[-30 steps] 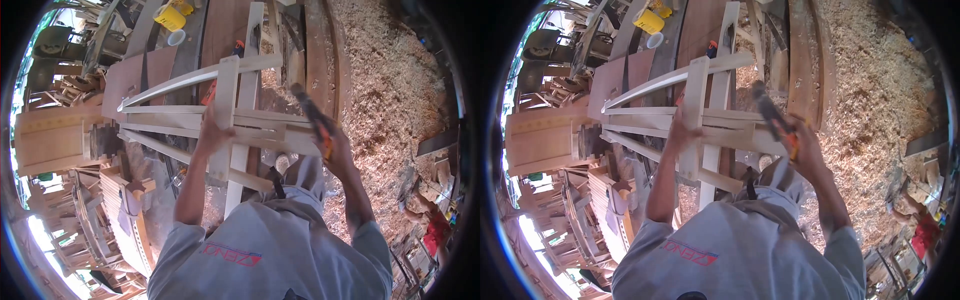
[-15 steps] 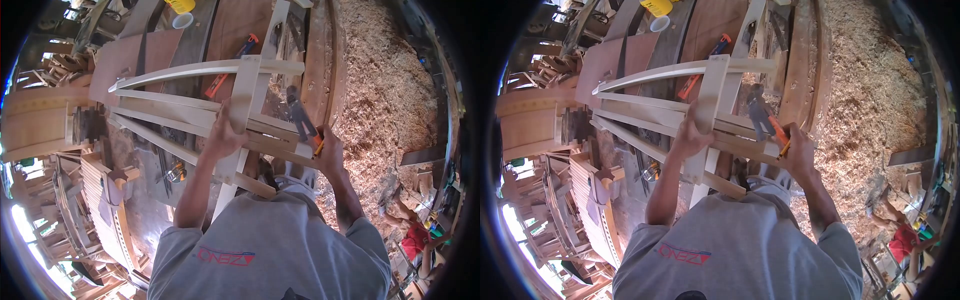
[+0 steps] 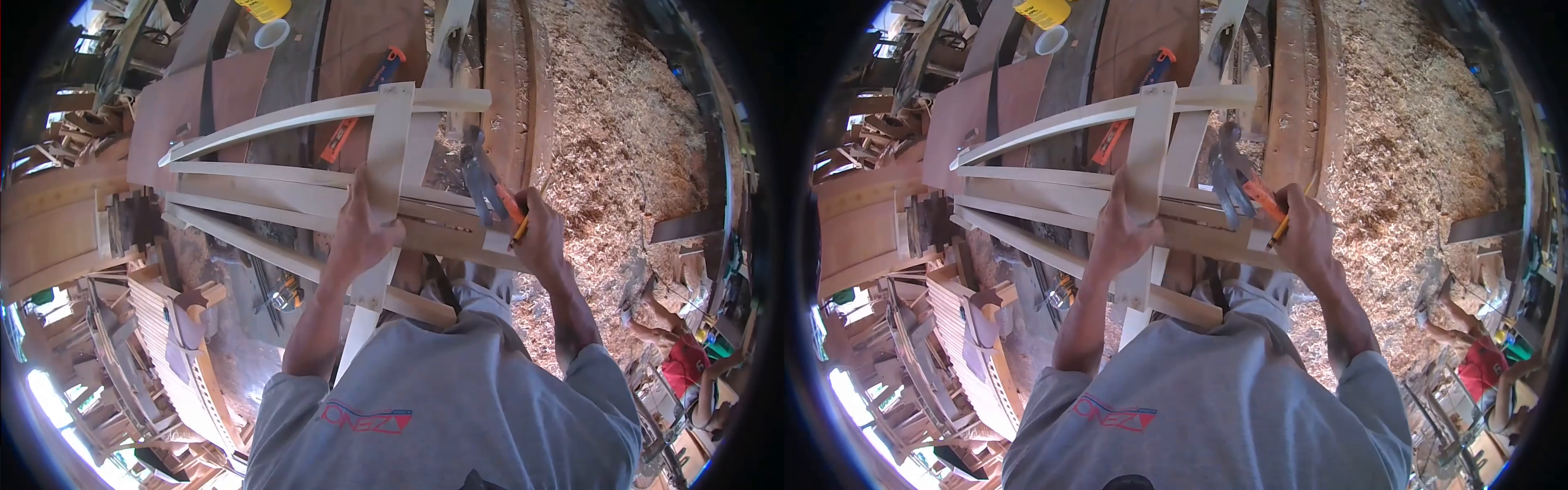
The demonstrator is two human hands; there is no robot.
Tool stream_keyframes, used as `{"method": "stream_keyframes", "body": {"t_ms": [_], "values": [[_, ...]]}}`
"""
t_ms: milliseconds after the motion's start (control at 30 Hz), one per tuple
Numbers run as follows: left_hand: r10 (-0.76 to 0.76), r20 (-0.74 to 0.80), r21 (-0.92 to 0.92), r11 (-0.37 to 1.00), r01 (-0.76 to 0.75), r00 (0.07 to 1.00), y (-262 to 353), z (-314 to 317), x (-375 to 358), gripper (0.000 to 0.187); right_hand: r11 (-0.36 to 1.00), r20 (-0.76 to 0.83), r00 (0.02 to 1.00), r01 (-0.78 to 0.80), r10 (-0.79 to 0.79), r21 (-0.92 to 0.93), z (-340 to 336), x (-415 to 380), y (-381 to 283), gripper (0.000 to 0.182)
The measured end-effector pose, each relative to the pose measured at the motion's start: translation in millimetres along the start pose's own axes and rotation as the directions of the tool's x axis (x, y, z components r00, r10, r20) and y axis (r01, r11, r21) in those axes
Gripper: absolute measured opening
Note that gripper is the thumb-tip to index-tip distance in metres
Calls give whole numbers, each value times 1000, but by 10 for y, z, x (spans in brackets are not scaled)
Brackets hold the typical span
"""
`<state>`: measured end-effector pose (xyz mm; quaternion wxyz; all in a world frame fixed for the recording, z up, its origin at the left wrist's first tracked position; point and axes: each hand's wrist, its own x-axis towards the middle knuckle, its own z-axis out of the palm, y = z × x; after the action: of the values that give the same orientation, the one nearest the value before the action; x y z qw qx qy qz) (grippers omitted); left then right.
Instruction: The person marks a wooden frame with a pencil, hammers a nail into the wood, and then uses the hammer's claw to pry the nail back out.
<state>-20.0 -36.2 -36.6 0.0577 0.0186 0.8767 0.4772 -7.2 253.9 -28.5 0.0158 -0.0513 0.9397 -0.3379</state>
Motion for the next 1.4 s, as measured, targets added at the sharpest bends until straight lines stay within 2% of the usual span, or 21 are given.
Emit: {"method": "stream_keyframes", "body": {"t_ms": [100, 233, 267, 300, 333, 367, 400, 433, 467, 533, 667, 733, 900, 1000, 1067, 1133, 1167, 1233, 1300, 1367, 1400], "values": [[-24, -13, 21, 999, 24, 1000, 6, -3, 16, 85, 992, -16, 995, 102, -103, -74, -119, 126, -59, 28], [-91, 25, -90, 992, 93, 996, 32, -15, 2, 83, 988, 67, 992, 116, -109, -104, -170, 42, -73, 28], [-92, 13, -93, 991, 93, 996, 41, -13, -12, 83, 997, 51, 998, 46, -43, -68, -71, -27, -15, 28], [-28, -18, -66, 997, 27, 999, 51, -9, -20, 83, 999, 36, 999, -19, 20, -28, -27, -27, -3, 28], [38, -47, -32, 999, -39, 998, 56, -10, -12, 82, 1000, 35, 999, -2, 3, -25, -22, 13, 16, 28], [38, -52, -26, 999, -39, 998, 48, -17, 3, 82, 1000, 22, 1000, -12, 12, -10, -17, 18, 17, 28], [-28, -6, -62, 998, 28, 1000, 35, -19, 15, 86, 999, 9, 999, -35, 35, 6, -18, -24, 15, 28], [-91, 46, -97, 991, 95, 995, 33, -6, 14, 91, 999, 11, 999, 36, -36, 11, -133, 23, -83, 28], [-92, 58, -96, 991, 97, 994, 43, 7, -15, 91, 1000, 11, 1000, 24, -24, 11, -145, 12, -73, 28], [-22, 41, -78, 997, 25, 999, 80, -16, 3, 90, 988, 32, 988, 149, -148, -39, -193, 89, -64, 27], [48, -29, 63, 997, -47, 998, -104, 39, 12, 90, 998, 97, 993, 66, -65, -6, 12, 65, 122, 28], [160, -34, 74, 985, -157, 987, -157, 61, 14, 91, 991, 104, 987, 128, -125, -25, -6, 95, 128, 31], [178, -88, 171, 972, -162, 980, -236, 97, 20, 90, 966, 168, 951, 249, -258, 71, -8, 113, 182, 38], [178, -93, 185, 970, -158, 980, -270, 96, 16, 90, 984, 268, 949, 179, -168, -18, -1, 93, 178, 41], [147, -95, 144, 981, -133, 984, -276, 95, 29, 89, 978, 262, 944, 210, -201, -5, -2, 109, 220, 42], [218, -142, 238, 954, -180, 966, -256, 118, 41, 88, 971, 265, 936, 239, -232, 6, -3, 140, 278, 43], [209, -152, 236, 957, -169, 966, -248, 138, 22, 88, 970, 261, 934, 241, -243, 39, 2, 136, 306, 42], [33, -126, 122, 992, -18, 991, -68, 96, 9, 82, 965, 264, 928, 251, -263, 77, -15, 161, 257, 41], [-6, -147, 130, 991, 25, 989, 42, 89, -8, 81, 950, 181, 953, 199, -245, 239, -33, 217, 145, 34], [-42, -171, 139, 988, 66, 984, 77, 97, -7, 80, 966, 249, 943, 174, -219, 189, -31, 260, 157, 31], [-26, -200, 219, 973, 71, 979, 66, 109, -4, 79, 981, 306, 936, 140, -174, 132, -15, 288, 178, 28]]}}
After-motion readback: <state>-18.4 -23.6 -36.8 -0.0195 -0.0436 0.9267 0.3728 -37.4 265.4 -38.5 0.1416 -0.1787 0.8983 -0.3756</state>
